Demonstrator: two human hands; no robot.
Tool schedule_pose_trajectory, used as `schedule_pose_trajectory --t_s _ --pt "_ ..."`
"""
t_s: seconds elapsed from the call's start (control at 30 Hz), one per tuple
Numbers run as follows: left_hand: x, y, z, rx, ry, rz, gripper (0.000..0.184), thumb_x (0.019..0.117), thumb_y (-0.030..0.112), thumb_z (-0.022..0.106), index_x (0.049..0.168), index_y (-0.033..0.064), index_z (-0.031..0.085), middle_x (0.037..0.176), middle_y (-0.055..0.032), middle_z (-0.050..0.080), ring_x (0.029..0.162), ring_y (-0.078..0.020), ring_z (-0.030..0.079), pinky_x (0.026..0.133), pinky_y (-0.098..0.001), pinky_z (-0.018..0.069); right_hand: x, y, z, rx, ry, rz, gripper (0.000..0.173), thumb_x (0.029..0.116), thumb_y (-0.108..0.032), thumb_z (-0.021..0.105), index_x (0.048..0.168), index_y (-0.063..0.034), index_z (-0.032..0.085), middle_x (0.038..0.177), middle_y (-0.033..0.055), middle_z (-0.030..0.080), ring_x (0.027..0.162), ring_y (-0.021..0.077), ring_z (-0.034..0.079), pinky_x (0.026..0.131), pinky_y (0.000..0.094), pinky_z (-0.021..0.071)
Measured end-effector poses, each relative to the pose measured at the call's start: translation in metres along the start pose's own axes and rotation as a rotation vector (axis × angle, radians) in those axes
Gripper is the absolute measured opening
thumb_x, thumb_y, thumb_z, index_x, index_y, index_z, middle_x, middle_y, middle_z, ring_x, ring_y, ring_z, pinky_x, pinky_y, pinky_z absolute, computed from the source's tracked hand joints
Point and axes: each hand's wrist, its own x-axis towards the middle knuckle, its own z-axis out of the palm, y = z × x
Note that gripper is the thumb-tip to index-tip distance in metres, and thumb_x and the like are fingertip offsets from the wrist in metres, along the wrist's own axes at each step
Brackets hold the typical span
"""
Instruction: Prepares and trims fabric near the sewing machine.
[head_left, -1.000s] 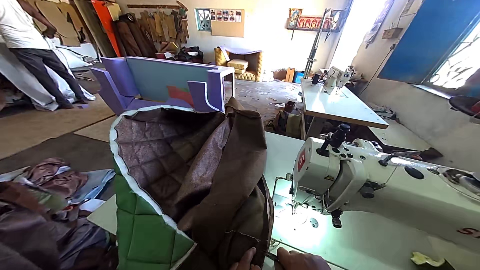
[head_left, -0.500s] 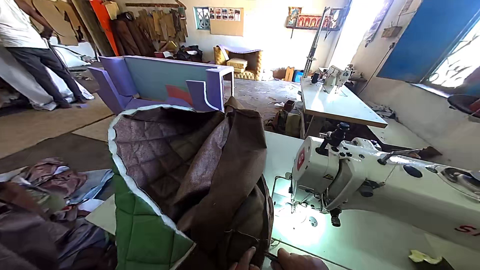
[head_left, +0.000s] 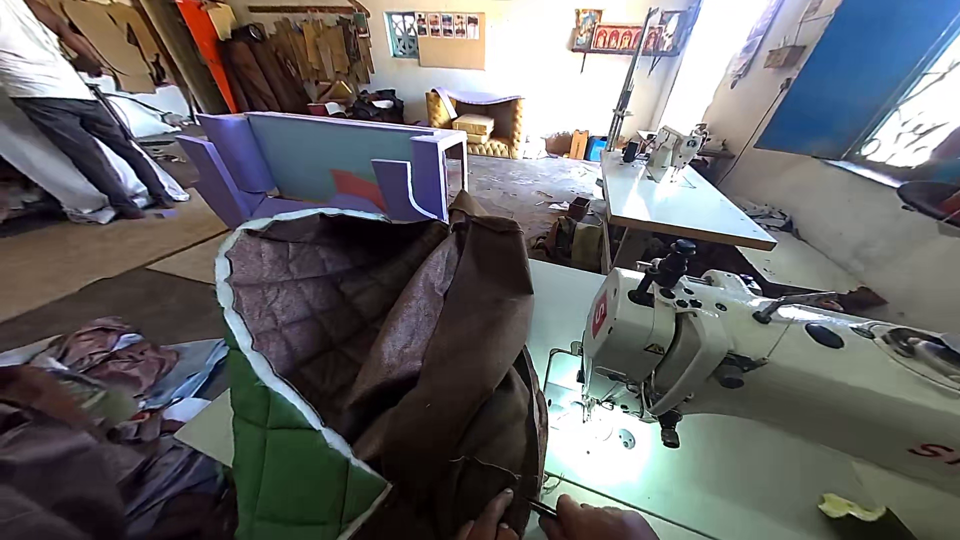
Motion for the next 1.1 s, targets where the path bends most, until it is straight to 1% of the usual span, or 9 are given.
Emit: schedule_pose_trajectory --t_s 0.07,0.17,0.33,0.5,0.63,0.73,0.83,0.9,1.1 --pt "-0.002 -0.001 -0.002 -0.025 -0.01 0.001 0.01 0.0868 0.005 0.066 0.081 -0.0008 0.072 0.116 -0.0188 0.074 0.086 -0.0337 0.076 0.075 -0.0447 0.0613 -0.001 0.001 0.0 0.002 -0.022 0.006 0.057 0.11 -0.047 0.03 0.113 -0.0015 0.064 0.09 0.0222 0.072 0.091 0.0431 0.073 0.071 0.0609 0.0552" --pt "-0.004 -0.005 0.001 -0.03 0.023 0.034 0.01 0.0869 0.005 0.065 0.081 0.0007 0.072 0.114 -0.0167 0.075 0.083 -0.0315 0.075 0.073 -0.0424 0.0611 -0.004 0.009 0.004 -0.014 0.005 -0.035 0.058 0.11 -0.047 0.029 0.11 -0.0017 0.065 0.087 0.0215 0.071 0.087 0.0424 0.073 0.068 0.06 0.0557" --pt "-0.005 -0.008 0.005 -0.016 0.021 0.073 0.014 0.088 0.006 0.062 0.078 0.0019 0.071 0.113 -0.0146 0.076 0.081 -0.03 0.075 0.07 -0.0418 0.0599 -0.011 0.011 0.003 0.028 0.018 -0.052 0.057 0.11 -0.048 0.031 0.111 -0.0021 0.066 0.088 0.0217 0.072 0.088 0.0429 0.073 0.069 0.0614 0.0555" --pt "-0.005 -0.008 0.003 -0.057 -0.028 0.067 0.014 0.0893 0.005 0.062 0.082 -0.0006 0.072 0.116 -0.0169 0.075 0.083 -0.0339 0.075 0.072 -0.0455 0.0604 -0.011 0.009 0.0 0.113 -0.051 -0.006 0.055 0.1104 -0.047 0.032 0.116 -0.0027 0.065 0.097 0.0235 0.072 0.097 0.0446 0.071 0.076 0.0643 0.0542" --pt "-0.006 -0.008 0.002 -0.038 -0.008 0.078 0.013 0.0875 0.005 0.063 0.08 0.0004 0.072 0.114 -0.0164 0.076 0.082 -0.0327 0.075 0.071 -0.0439 0.0602 -0.015 0.009 -0.003 0.143 -0.094 0.04 0.053 0.1102 -0.044 0.034 0.117 -0.0028 0.065 0.1 0.0233 0.072 0.101 0.0441 0.07 0.078 0.0643 0.0539" --pt "-0.007 -0.009 0.004 -0.032 0.012 0.088 0.014 0.0885 0.007 0.063 0.079 0.0016 0.071 0.114 -0.0159 0.076 0.081 -0.0311 0.075 0.071 -0.0422 0.06 -0.015 0.007 -0.006 0.177 -0.103 0.025 0.05 0.1104 -0.041 0.036 0.118 -0.0017 0.066 0.104 0.0234 0.071 0.103 0.0433 0.07 0.081 0.0637 0.0538" --pt "-0.005 -0.007 0.0 -0.058 -0.024 0.064 0.013 0.088 0.005 0.064 0.081 -0.001 0.072 0.116 -0.0175 0.075 0.084 -0.0342 0.075 0.073 -0.0451 0.0605 -0.017 0.001 -0.007 0.203 -0.1 0.033 0.046 0.1106 -0.038 0.037 0.125 -0.0028 0.063 0.105 0.0238 0.071 0.103 0.0448 0.069 0.081 0.0649 0.0537" --pt "-0.005 -0.009 0.003 -0.045 -0.014 0.067 0.013 0.0882 0.006 0.062 0.081 0.0001 0.072 0.116 -0.0163 0.075 0.083 -0.0321 0.075 0.073 -0.043 0.0604 -0.017 -0.002 -0.006 0.204 -0.106 0.038 0.043 0.1112 -0.036 0.036 0.133 -0.0063 0.058 0.104 0.0232 0.072 0.102 0.0454 0.07 0.08 0.0654 0.0544" --pt "-0.003 -0.011 0.006 -0.066 -0.009 0.093 0.015 0.0898 0.005 0.059 0.084 -0.0015 0.072 0.116 -0.0177 0.075 0.084 -0.0324 0.075 0.072 -0.0447 0.0603 -0.013 -0.013 -0.009 0.142 -0.092 0.062 0.044 0.1105 -0.032 0.034 0.125 -0.0016 0.062 0.106 0.0241 0.071 0.102 0.0449 0.07 0.078 0.0636 0.0545"
